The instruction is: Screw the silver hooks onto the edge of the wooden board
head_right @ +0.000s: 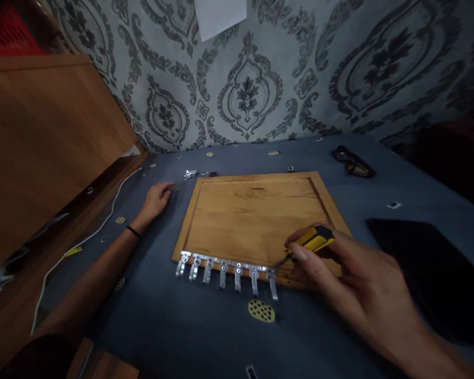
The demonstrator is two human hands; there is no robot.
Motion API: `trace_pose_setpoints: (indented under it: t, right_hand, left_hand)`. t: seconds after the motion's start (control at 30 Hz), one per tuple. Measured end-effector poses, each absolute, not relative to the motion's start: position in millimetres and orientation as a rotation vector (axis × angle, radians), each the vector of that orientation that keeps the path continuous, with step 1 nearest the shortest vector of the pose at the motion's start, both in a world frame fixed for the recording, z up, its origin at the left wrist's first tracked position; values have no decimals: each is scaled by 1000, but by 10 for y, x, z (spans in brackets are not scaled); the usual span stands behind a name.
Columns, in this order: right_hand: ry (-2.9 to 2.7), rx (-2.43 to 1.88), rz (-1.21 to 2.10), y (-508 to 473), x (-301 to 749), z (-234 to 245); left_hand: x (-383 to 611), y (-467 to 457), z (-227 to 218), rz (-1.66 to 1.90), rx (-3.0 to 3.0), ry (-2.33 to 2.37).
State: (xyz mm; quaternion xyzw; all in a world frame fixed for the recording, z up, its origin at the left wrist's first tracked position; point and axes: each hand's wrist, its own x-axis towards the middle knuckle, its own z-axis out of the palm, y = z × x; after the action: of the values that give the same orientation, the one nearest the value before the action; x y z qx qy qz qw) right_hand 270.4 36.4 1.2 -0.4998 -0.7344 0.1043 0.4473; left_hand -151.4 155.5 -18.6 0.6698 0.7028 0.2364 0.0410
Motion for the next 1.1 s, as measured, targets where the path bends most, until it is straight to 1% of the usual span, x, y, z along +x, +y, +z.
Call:
trace_pose_setpoints:
  t: [0.13,0.4,0.6,0.7,0.97,1.07,1.1]
  right_hand:
    - [-1856,-1072,373,363,2665,72]
    - [-1849,-1132,382,322,2602,221]
    - [-1854,-1083,383,322,2578,265]
    - [-1824,-1006,427,310,2561,270]
    - [-1784,-1011,512,276,2549,205]
    - [-1782,-1039,537,262,2542,187]
    - [-1778,-1043,542,257,2537,191]
  left_hand:
    - [-1427,1667,-216,630,2087,2179]
    - [-1409,1721,-183,495,2079,2240]
    - [-1411,1585,-118,452,2055,2243]
    - [-1428,1496,-73,486,2053,2222]
    - [-1353,1246,165,725,1959,2132]
    - [-1101,1039,303,790,1911,1986]
    - [-977,953,352,866,1860,1864]
